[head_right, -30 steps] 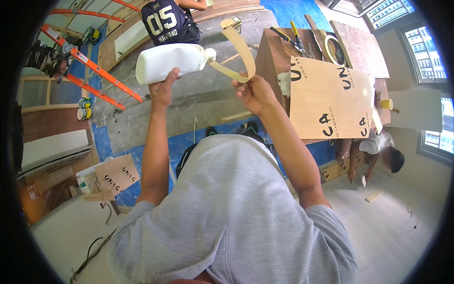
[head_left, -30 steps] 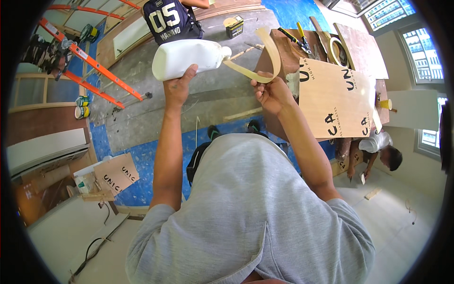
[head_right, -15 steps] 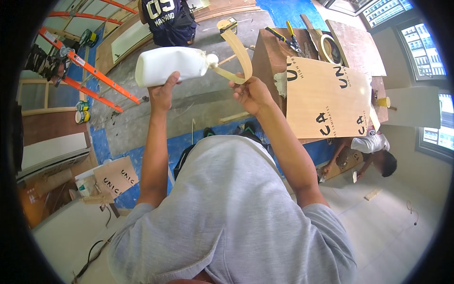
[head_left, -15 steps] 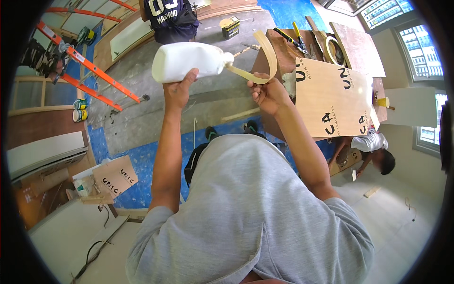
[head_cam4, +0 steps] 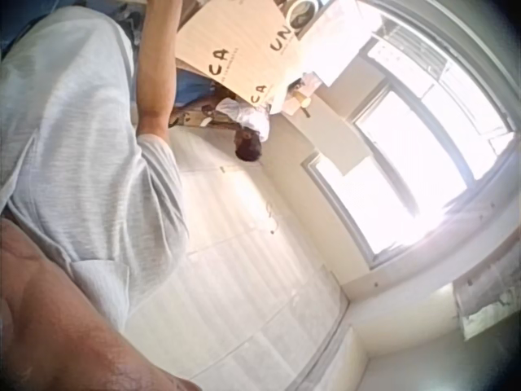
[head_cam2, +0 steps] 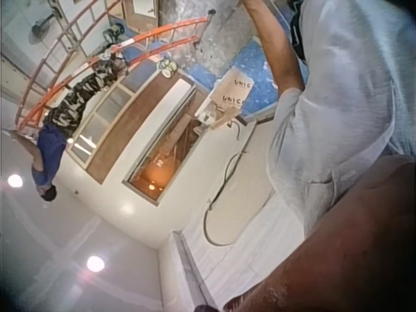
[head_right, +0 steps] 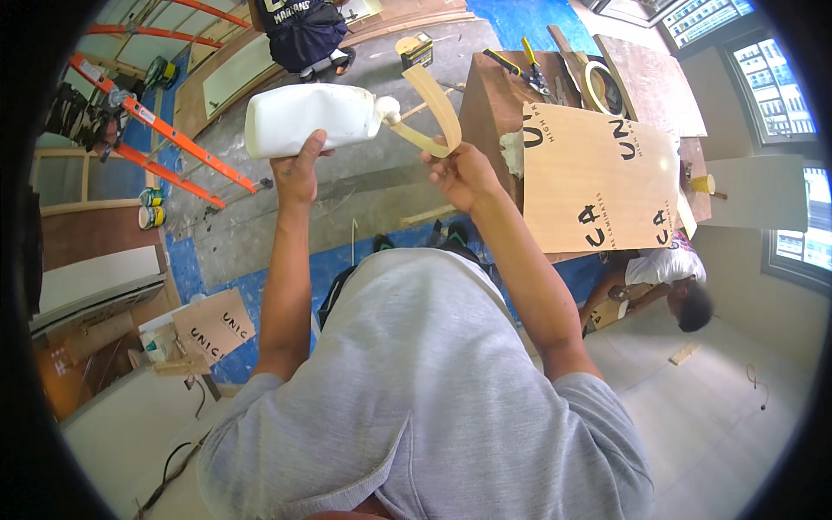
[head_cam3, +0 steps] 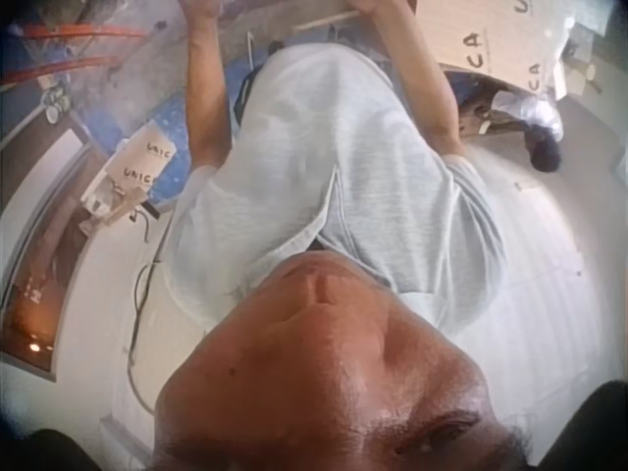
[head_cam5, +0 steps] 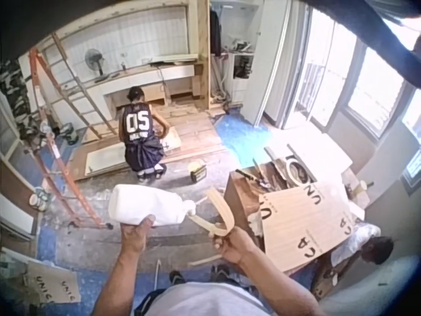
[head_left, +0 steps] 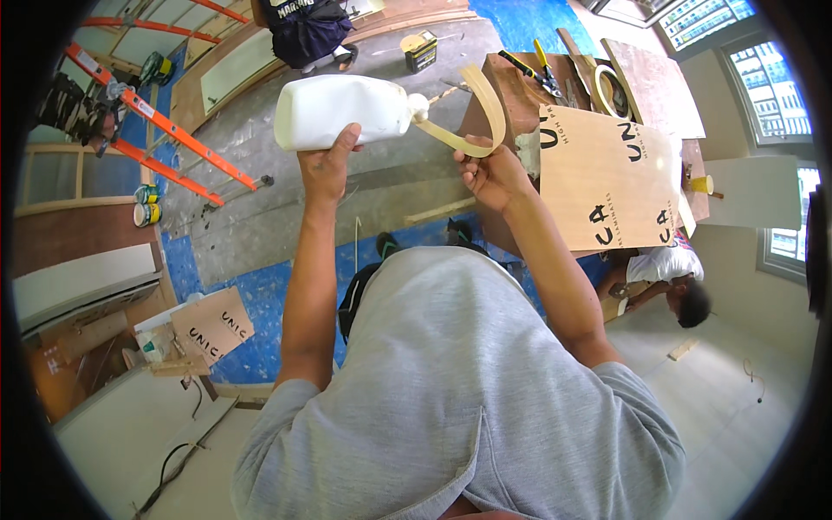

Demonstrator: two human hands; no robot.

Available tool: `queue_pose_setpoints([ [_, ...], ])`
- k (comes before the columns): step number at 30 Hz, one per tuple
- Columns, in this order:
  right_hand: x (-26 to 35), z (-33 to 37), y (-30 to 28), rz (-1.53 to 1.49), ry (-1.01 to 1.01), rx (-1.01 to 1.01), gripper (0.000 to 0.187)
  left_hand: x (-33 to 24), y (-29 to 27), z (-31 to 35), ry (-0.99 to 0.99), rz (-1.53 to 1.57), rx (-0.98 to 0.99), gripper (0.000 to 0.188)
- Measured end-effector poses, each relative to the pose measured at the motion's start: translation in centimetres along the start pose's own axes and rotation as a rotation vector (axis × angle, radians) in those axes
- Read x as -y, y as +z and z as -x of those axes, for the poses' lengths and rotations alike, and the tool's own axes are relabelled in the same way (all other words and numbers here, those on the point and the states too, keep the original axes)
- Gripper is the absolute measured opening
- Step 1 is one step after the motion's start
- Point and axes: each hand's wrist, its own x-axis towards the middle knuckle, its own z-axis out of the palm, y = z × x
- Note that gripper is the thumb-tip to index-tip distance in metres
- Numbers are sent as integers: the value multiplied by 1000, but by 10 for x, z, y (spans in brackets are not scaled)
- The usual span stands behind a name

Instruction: The person trims a roll of veneer edging using a pair of shears and then applies glue from a squeeze bottle to the back of the veneer strip before pressing a larger laminate panel onto a work surface.

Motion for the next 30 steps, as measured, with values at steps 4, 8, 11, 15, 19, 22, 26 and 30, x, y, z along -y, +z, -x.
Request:
queue_pose_setpoints([
  [4,2,1,0,-9,17,18,13,-10,13,6,7,70,17,44],
  [8,3,2,-1,-1,9,18,13,1,0,-5,11,12,-10,45],
  [11,3,0,-4,-12,-2,19,13,-2,2,-2,0,57,-5,44],
  [15,4,1,0,6,-9,9,14,-9,9,1,24,36,26,43],
  [19,5,1,-1,1,-9,29,13,-1,-8,-14,28,-57,11,46],
  [22,6,0,0,-3,-7,43,13,-5,-4,-5,19,-48,-18,44],
  [26,7,-1,-2,-11,1,31,12,-8,4,3,54,-26,25,44],
  [30,8,0,0,-7,-6,27,12,0,-10,-7,32,-41,28,47],
])
